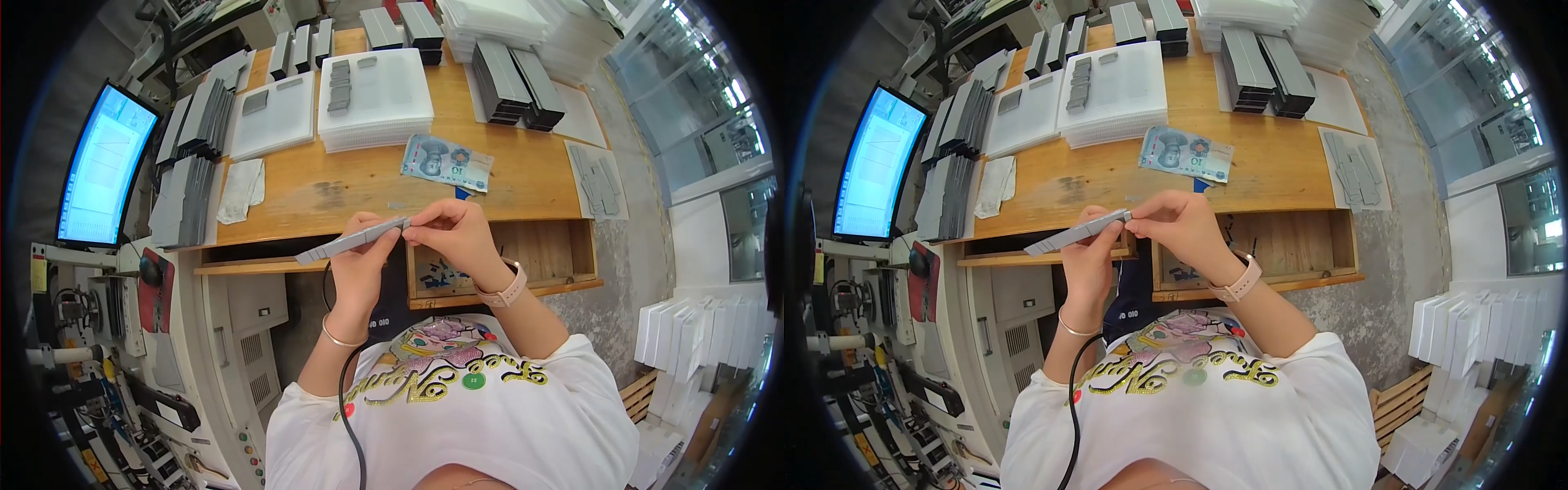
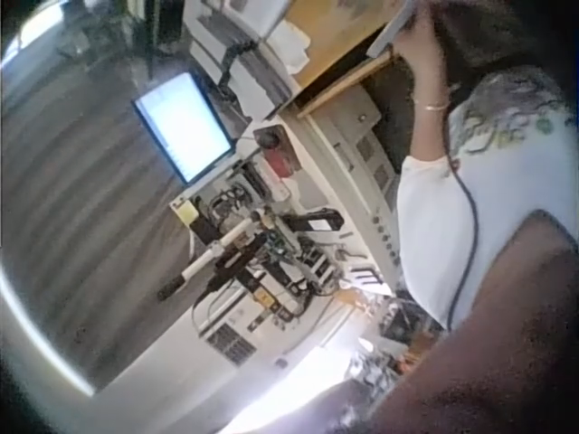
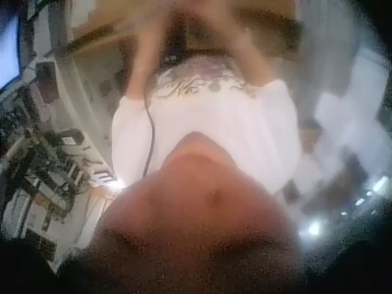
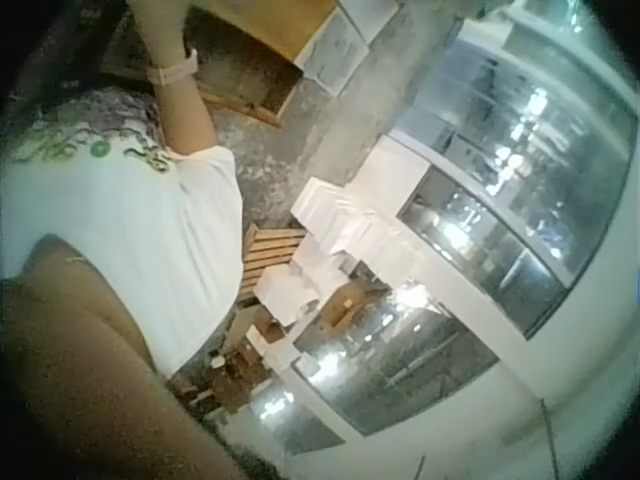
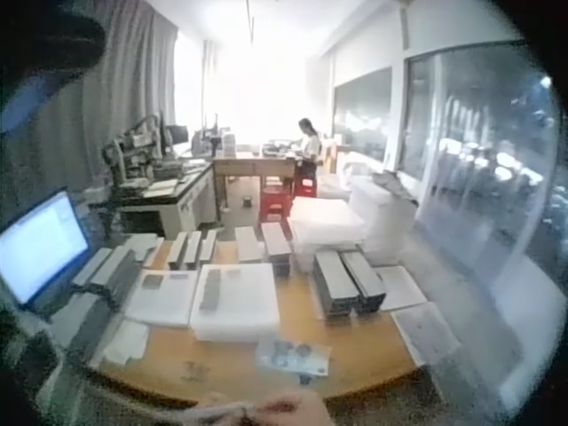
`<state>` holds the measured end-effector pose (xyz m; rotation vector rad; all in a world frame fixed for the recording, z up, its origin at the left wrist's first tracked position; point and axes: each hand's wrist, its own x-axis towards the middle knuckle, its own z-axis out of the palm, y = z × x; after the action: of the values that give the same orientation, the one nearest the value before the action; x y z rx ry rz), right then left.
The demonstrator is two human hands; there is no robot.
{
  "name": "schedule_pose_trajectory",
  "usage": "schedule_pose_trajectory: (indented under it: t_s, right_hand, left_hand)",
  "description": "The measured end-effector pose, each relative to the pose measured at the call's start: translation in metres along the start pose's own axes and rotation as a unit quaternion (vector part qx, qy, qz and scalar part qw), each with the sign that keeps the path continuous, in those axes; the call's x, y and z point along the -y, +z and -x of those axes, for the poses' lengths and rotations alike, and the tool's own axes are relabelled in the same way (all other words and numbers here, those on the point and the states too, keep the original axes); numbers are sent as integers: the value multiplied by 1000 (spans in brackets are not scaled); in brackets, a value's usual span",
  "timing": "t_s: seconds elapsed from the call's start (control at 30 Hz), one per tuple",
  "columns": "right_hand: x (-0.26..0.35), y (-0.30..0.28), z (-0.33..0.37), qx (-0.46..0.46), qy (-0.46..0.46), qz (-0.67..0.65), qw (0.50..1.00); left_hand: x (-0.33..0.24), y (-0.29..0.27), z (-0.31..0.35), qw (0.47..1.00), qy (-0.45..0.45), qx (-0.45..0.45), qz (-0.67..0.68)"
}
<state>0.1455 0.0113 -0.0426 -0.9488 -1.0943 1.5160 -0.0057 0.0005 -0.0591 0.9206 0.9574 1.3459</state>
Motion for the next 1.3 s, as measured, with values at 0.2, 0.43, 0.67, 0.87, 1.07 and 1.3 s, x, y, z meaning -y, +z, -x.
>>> schedule_pose_trajectory:
  t_s: [0.2,0.43,0.67,0.87,1.07,1.3]
  right_hand:
    - [-1,-1,2,-15,8,17,1000]
    - [-4,-3,2,9,-7,4,1000]
    - [3,-2,4,28,68,-76,994]
    - [-6,-6,4,38,90,-164,982]
    - [-2,-6,3,-2,25,-22,999]
    - [-5,-3,4,-25,-9,16,1000]
  left_hand:
    - [1,0,1,999,32,13,-33]
    - [-1,-5,-1,998,-48,31,11]
    - [-5,1,4,992,-75,4,106]
    - [-2,-3,1,985,-99,21,140]
    - [-2,2,2,998,-38,-21,55]
    - [5,2,2,998,18,-1,-53]
